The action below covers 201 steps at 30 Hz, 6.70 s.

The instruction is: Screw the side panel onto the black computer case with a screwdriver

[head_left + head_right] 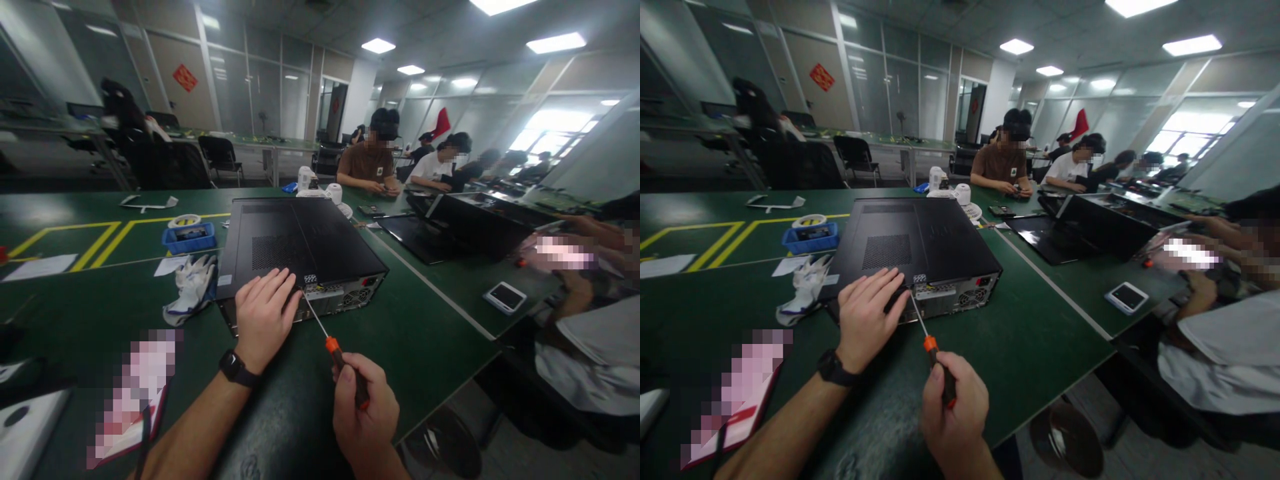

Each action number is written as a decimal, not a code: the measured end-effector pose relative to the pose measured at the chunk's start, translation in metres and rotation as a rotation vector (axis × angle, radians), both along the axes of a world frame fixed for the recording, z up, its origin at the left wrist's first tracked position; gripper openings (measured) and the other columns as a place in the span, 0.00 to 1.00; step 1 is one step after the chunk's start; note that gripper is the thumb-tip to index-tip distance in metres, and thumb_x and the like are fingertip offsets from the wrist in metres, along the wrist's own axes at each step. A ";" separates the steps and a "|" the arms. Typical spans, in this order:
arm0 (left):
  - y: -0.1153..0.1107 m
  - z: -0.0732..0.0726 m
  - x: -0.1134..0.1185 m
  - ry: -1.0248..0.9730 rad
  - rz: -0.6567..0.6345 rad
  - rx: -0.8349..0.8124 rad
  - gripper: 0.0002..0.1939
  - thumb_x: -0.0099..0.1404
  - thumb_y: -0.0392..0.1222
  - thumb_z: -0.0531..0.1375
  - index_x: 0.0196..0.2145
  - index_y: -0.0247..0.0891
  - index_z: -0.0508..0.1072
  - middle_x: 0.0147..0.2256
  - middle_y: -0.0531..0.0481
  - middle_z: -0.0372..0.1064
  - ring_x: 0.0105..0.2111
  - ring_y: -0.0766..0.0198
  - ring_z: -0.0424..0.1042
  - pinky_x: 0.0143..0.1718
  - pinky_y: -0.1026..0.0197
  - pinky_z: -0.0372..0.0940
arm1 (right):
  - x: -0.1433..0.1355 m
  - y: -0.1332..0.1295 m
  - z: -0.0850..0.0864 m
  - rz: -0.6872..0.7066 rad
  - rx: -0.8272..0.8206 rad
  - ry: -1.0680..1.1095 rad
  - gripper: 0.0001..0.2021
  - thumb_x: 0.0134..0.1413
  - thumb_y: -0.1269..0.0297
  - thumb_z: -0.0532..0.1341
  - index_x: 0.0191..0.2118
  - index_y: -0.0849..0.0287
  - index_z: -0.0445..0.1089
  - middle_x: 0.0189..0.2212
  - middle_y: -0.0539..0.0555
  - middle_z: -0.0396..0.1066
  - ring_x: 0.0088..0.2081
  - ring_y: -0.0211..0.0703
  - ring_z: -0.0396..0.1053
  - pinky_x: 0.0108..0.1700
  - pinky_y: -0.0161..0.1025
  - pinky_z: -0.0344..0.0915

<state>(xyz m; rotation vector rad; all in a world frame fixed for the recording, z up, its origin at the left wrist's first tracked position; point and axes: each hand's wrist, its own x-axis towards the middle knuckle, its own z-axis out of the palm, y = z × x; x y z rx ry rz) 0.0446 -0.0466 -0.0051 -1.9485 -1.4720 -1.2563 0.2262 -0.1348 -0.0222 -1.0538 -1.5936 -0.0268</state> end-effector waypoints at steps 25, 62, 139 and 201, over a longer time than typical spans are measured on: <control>-0.042 0.023 0.026 -0.545 -0.051 -0.118 0.06 0.64 0.42 0.62 0.36 0.38 0.76 0.35 0.47 0.76 0.34 0.61 0.74 0.38 0.59 0.68 | 0.001 -0.001 0.009 -0.026 0.017 -0.050 0.08 0.61 0.68 0.58 0.46 0.58 0.66 0.32 0.52 0.72 0.29 0.39 0.73 0.33 0.36 0.72; -0.012 0.024 0.044 -1.668 -0.381 -0.769 0.12 0.61 0.45 0.67 0.36 0.31 0.78 0.36 0.43 0.76 0.31 0.67 0.75 0.26 0.69 0.72 | 0.000 -0.002 0.006 -0.041 0.005 -0.057 0.07 0.63 0.68 0.56 0.46 0.59 0.66 0.31 0.54 0.74 0.28 0.39 0.75 0.32 0.34 0.71; -0.069 -0.013 0.048 -2.075 -1.158 -1.283 0.14 0.55 0.40 0.72 0.38 0.42 0.73 0.32 0.54 0.79 0.33 0.61 0.80 0.36 0.62 0.69 | -0.022 0.192 0.092 -0.037 -0.535 -0.196 0.15 0.58 0.50 0.58 0.26 0.54 0.70 0.22 0.47 0.69 0.25 0.38 0.63 0.29 0.37 0.50; -0.070 -0.030 0.042 -1.826 -1.319 -1.434 0.18 0.59 0.47 0.70 0.43 0.34 0.78 0.35 0.45 0.78 0.30 0.70 0.75 0.33 0.69 0.62 | -0.021 0.192 0.092 -0.038 -0.533 -0.212 0.15 0.58 0.51 0.58 0.26 0.53 0.69 0.21 0.46 0.69 0.25 0.39 0.63 0.30 0.37 0.51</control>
